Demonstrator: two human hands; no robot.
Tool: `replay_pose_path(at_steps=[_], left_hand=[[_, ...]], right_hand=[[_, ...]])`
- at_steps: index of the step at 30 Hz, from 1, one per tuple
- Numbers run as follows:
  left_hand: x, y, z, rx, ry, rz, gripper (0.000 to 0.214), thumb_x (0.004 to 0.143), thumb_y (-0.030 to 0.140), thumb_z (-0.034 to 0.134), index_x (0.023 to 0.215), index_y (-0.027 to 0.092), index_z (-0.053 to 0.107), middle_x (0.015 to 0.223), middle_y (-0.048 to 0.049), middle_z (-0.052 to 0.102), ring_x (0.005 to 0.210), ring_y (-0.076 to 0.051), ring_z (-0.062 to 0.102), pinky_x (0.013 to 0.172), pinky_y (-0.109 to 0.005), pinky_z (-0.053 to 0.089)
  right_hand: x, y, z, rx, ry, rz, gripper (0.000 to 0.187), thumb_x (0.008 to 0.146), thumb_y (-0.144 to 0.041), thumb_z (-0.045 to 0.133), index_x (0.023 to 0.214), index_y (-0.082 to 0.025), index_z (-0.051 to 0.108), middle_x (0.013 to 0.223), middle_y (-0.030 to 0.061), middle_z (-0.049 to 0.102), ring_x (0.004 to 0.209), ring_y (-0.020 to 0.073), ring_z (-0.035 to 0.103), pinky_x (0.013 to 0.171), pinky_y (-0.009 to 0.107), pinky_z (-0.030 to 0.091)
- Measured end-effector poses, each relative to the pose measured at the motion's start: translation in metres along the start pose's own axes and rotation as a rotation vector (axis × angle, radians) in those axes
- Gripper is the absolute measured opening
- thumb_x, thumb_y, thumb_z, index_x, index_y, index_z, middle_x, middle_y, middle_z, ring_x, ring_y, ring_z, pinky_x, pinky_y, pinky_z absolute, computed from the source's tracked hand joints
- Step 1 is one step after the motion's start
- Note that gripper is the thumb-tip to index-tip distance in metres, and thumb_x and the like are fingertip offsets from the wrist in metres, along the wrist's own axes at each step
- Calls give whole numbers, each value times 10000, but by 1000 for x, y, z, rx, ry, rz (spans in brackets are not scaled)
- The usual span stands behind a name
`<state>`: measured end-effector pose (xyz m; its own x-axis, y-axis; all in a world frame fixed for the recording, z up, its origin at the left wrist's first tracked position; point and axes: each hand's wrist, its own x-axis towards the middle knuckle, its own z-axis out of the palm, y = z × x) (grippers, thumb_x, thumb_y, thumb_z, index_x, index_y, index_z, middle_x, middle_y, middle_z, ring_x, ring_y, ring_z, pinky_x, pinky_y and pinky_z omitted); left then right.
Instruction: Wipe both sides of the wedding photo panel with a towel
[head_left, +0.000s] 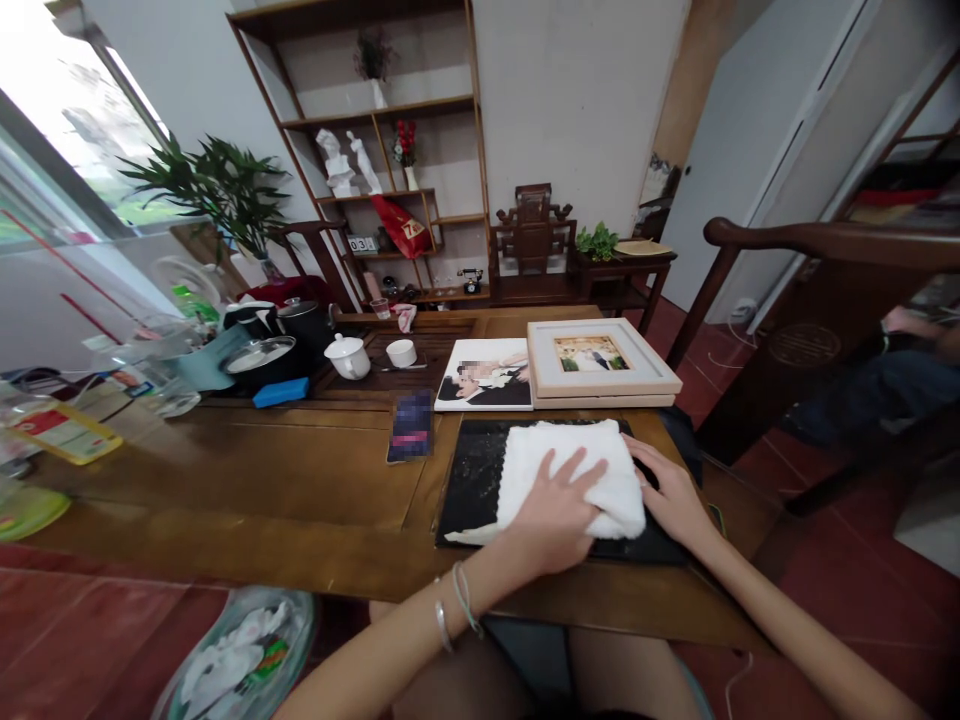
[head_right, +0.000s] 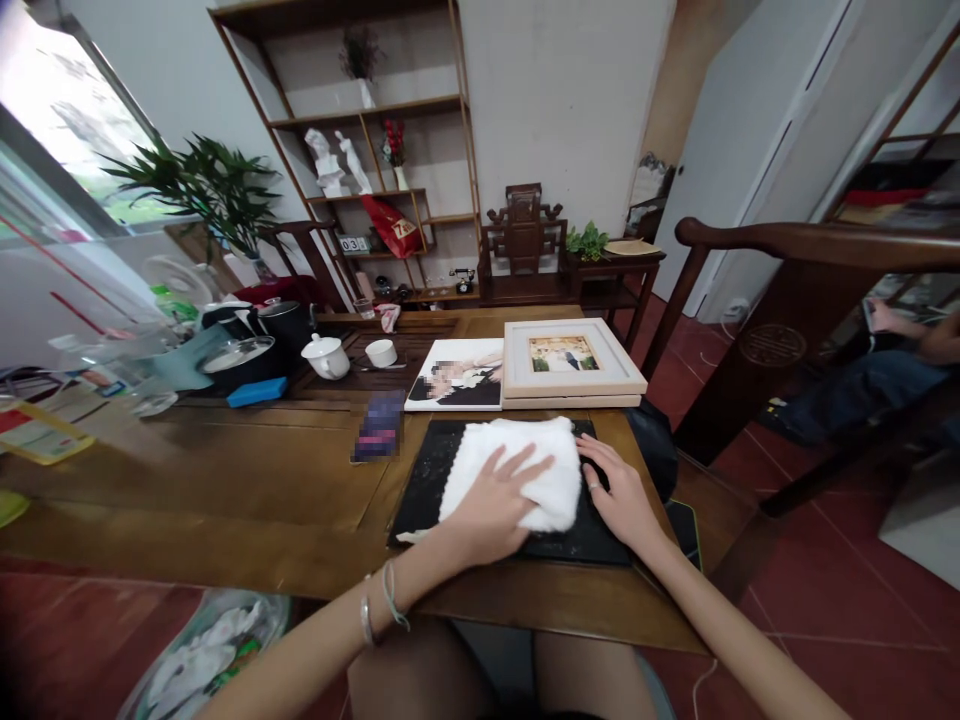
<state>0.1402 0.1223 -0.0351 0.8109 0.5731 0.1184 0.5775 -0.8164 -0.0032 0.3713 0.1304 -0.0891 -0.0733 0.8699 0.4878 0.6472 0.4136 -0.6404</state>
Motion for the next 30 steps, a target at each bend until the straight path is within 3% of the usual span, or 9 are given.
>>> replay_pose_path(at_steps=[4, 9, 13, 17, 19, 21, 25, 28, 30], left_hand=[[6, 32, 1, -3, 54, 14, 306, 833, 288, 523, 1070, 192, 692, 1530, -59, 296, 1403, -358, 214, 1090, -592, 228], [-24, 35, -6, -19, 19, 14, 318, 842, 275, 524, 1107, 186, 675, 1541, -64, 269, 1401, -364, 223, 1092, -590, 230], [-70, 25, -13, -16, 8, -23, 281, 817, 203, 542, 1058, 196, 687, 1551, -35, 247, 1409, -331, 225, 1103, -560, 234], [-119, 4, -14, 29, 115, -103, 300, 766, 52, 484, 884, 205, 714, 1516, 29, 328, 1404, -252, 260, 1132, -463, 243], [-142, -8, -12, 49, 176, -168, 415, 756, 12, 421, 996, 206, 698, 1485, 29, 384, 1395, -205, 282, 1142, -414, 246], [-164, -20, -11, 75, 224, -250, 558, 766, 7, 364, 1240, 198, 587, 1465, 3, 418, 1371, -169, 330, 1135, -384, 269], [-203, -38, -13, 134, 280, -345, 581, 848, 88, 327, 1418, 182, 392, 1469, -52, 407, 1342, -186, 387, 1129, -405, 277], [-221, -46, -14, 174, 315, -355, 485, 876, 111, 324, 1325, 164, 499, 1438, -67, 452, 1359, -200, 365, 1131, -428, 276], [-227, -49, -12, 180, 324, -350, 385, 871, 99, 330, 1074, 179, 647, 1423, -56, 471, 1377, -212, 337, 1126, -459, 284]], right_hand=[[-2, 5, -3, 35, 29, 53, 365, 872, -306, 473, 1195, -230, 624, 1277, 88, 629, 1171, 264, 592, 1010, 469, 455], [-2, 7, -3, 14, 40, 87, 364, 890, -303, 477, 1233, -224, 571, 1316, 96, 595, 1229, 243, 547, 1071, 477, 394], [-2, 5, -3, -9, 36, 86, 329, 876, -326, 520, 1181, -224, 590, 1321, 106, 589, 1236, 251, 540, 1083, 492, 376], [-1, 4, -5, 69, 68, 137, 298, 866, -378, 544, 1103, -222, 632, 1292, 111, 609, 1212, 264, 562, 1044, 477, 427], [-1, 2, -6, 137, 87, 158, 299, 872, -391, 537, 1100, -225, 635, 1291, 112, 608, 1213, 263, 563, 1030, 463, 446], [-1, -1, -7, 154, 73, 146, 304, 881, -397, 525, 1109, -228, 632, 1300, 110, 602, 1220, 259, 559, 1041, 464, 436], [-2, -13, -11, -39, -91, 42, 363, 882, -415, 522, 1188, -235, 597, 1368, 112, 546, 1297, 289, 480, 1091, 563, 332], [-6, -29, -11, -210, -192, -33, 424, 881, -435, 520, 1258, -243, 548, 1435, 118, 475, 1390, 327, 332, 1094, 682, 184], [-11, -44, -8, -259, -268, -120, 480, 883, -438, 521, 1321, -244, 492, 1480, 113, 414, 1425, 309, 256, 1112, 657, 178]])
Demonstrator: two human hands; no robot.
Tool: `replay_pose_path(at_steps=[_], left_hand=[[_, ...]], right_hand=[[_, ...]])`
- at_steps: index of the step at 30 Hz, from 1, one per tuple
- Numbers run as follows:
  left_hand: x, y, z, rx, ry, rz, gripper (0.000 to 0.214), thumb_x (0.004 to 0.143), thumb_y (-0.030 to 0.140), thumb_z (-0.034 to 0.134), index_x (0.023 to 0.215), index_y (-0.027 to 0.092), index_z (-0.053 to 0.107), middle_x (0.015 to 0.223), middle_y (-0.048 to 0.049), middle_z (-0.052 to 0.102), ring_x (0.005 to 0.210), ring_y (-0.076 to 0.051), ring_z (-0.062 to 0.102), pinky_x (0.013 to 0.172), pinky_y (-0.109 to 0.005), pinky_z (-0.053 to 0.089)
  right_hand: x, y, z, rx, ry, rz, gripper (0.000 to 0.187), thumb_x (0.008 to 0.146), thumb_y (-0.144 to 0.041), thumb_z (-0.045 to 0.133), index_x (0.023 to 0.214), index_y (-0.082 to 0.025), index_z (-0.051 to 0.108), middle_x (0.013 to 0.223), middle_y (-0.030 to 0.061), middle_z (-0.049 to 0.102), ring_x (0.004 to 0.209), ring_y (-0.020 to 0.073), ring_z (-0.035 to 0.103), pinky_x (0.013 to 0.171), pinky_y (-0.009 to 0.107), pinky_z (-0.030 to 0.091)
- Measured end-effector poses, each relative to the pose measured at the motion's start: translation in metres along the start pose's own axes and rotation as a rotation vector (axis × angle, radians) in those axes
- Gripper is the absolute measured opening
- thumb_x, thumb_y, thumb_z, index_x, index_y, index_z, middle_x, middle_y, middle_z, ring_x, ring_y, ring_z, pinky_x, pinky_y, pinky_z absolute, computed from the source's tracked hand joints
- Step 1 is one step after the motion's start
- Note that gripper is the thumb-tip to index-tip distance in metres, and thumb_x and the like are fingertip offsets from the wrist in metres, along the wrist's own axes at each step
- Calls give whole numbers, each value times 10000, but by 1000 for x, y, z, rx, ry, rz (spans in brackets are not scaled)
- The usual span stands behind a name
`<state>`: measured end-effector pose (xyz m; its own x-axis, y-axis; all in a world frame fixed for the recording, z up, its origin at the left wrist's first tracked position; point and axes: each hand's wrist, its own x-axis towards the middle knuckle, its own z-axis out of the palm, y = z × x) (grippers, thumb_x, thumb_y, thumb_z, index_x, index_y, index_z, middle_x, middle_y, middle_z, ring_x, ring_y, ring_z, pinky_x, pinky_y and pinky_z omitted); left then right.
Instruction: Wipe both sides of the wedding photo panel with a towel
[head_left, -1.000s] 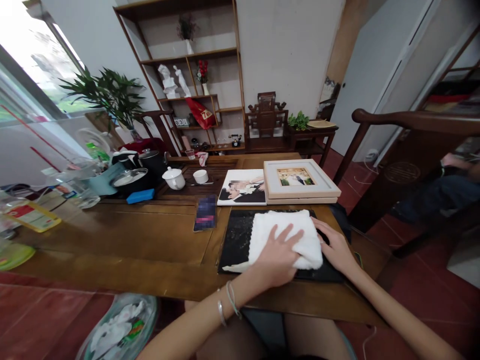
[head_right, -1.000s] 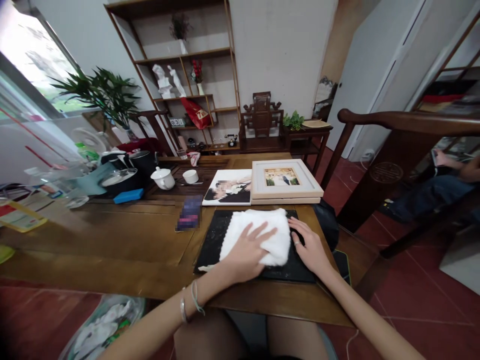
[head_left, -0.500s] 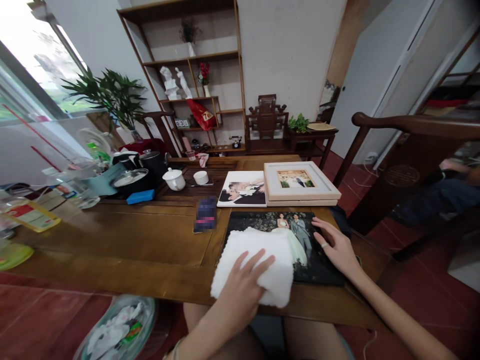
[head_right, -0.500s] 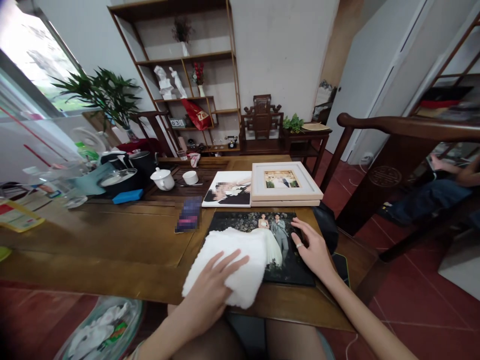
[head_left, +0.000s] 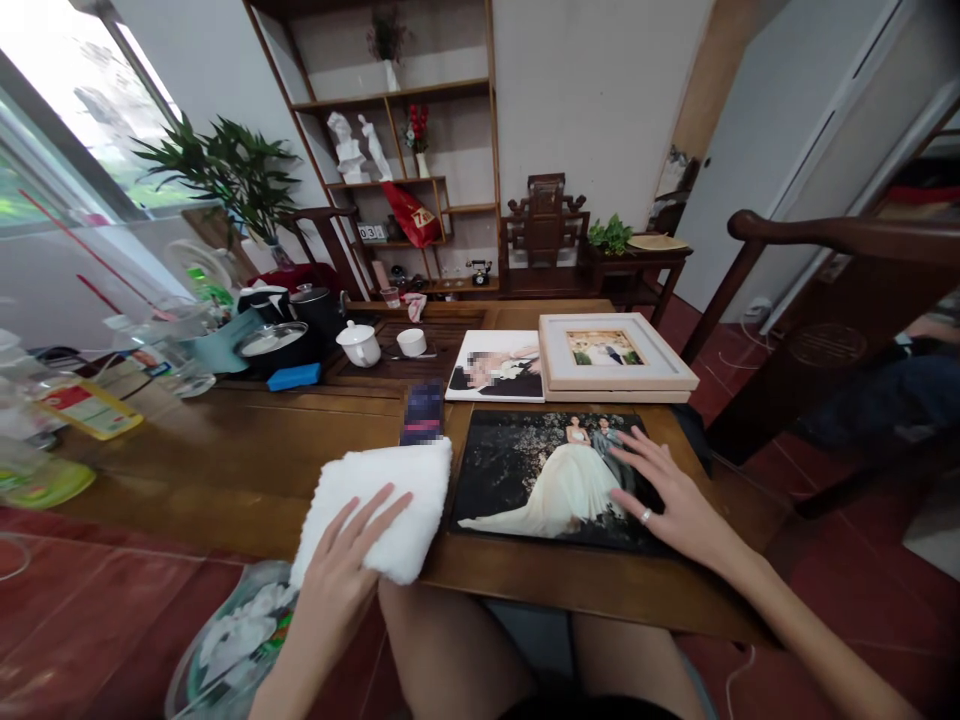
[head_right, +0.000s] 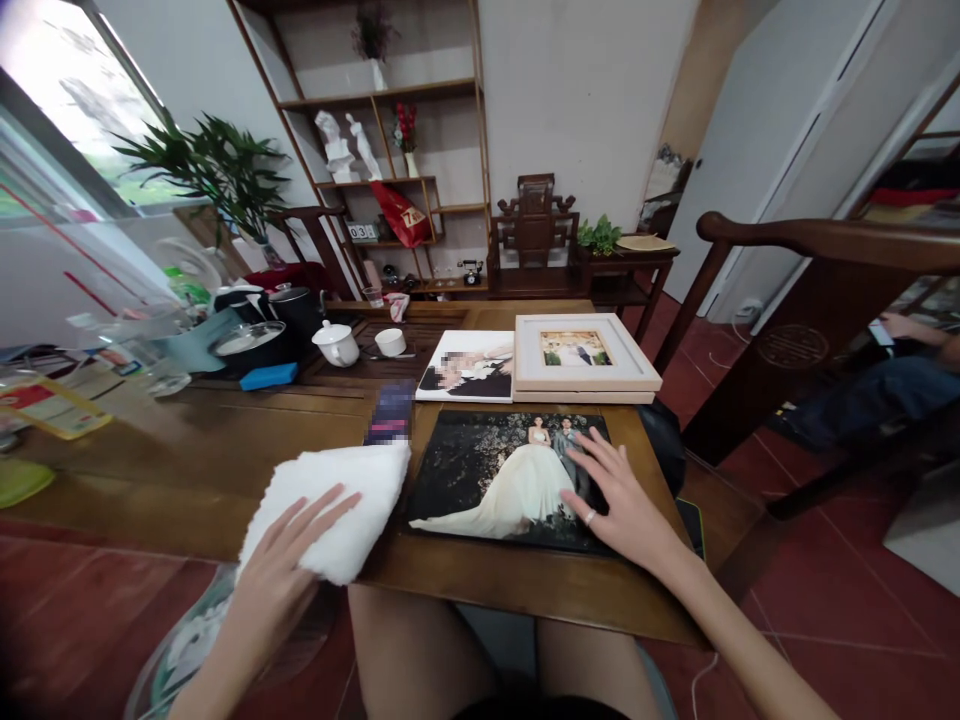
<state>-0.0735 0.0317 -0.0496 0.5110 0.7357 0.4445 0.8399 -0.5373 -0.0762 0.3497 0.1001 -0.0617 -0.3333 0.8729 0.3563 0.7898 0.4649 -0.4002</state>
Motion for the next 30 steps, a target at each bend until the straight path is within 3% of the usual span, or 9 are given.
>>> replay_pose_path(at_steps=[2, 4, 8, 11, 13, 15, 18, 23, 30], left_hand=[[-3, -4, 2, -15, -23, -32, 347, 857, 83, 340, 724, 183, 645, 1439, -47, 451, 1395, -238, 305, 1128, -503, 270], [-7, -8, 0, -53, -89, -83, 354, 856, 107, 377, 555, 175, 553, 1472, -53, 401, 1412, -280, 259, 1130, -564, 230], [-8, -13, -26, -195, -218, -207, 237, 851, 362, 568, 746, 188, 689, 1515, -77, 316, 1408, -363, 225, 1100, -616, 233], [4, 0, -49, -290, -134, -309, 231, 860, 415, 580, 897, 248, 735, 1442, -62, 446, 1325, -334, 409, 1079, -507, 350], [20, 21, -53, -372, -45, -370, 238, 905, 378, 522, 934, 264, 729, 1344, -53, 543, 1213, -275, 536, 1037, -411, 422], [39, 47, -42, -482, -75, -422, 315, 938, 360, 466, 1197, 273, 623, 1306, -66, 561, 1182, -237, 556, 1002, -367, 452], [63, 79, -9, -505, -63, -562, 548, 952, 397, 410, 1459, 211, 315, 1362, -136, 493, 1263, -272, 475, 1028, -438, 410], [85, 91, 30, -460, -54, -742, 632, 955, 412, 376, 1471, 77, 226, 1256, -230, 551, 1237, -341, 483, 992, -499, 395], [101, 87, 29, -499, 4, -858, 412, 947, 336, 384, 1272, 83, 376, 1131, -215, 581, 1073, -318, 581, 919, -480, 434]], right_hand=[[-4, -19, 2, -42, -92, -117, 571, 887, -437, 517, 1411, -251, 385, 1529, 100, 332, 1450, 285, 182, 1135, 617, 175], [-7, -37, 6, -103, -199, -206, 665, 883, -458, 520, 1468, -258, 277, 1556, 97, 270, 1457, 289, 142, 1135, 625, 163], [-9, -53, 19, -251, -248, -207, 829, 835, -580, 531, 1502, -231, 183, 1562, 160, 215, 1443, 369, 143, 1076, 699, 195], [-9, -47, 28, -312, -207, -221, 795, 856, -612, 460, 1498, -219, 204, 1547, 176, 251, 1435, 369, 186, 1067, 691, 220], [-9, -43, 32, -346, -173, -242, 749, 878, -591, 437, 1493, -218, 227, 1539, 174, 280, 1429, 358, 214, 1073, 673, 228], [-9, -41, 34, -381, -143, -260, 727, 885, -578, 434, 1486, -212, 250, 1529, 175, 306, 1421, 355, 240, 1075, 661, 235], [-10, -43, 35, -435, -124, -276, 727, 880, -581, 437, 1476, -195, 280, 1516, 183, 330, 1407, 365, 264, 1071, 655, 247], [-9, -46, 38, -489, -113, -275, 725, 866, -566, 481, 1454, -169, 329, 1496, 198, 362, 1383, 384, 301, 1054, 659, 270], [-9, -48, 37, -442, -101, -252, 746, 855, -596, 475, 1449, -167, 335, 1498, 195, 360, 1385, 390, 296, 1062, 665, 255]])
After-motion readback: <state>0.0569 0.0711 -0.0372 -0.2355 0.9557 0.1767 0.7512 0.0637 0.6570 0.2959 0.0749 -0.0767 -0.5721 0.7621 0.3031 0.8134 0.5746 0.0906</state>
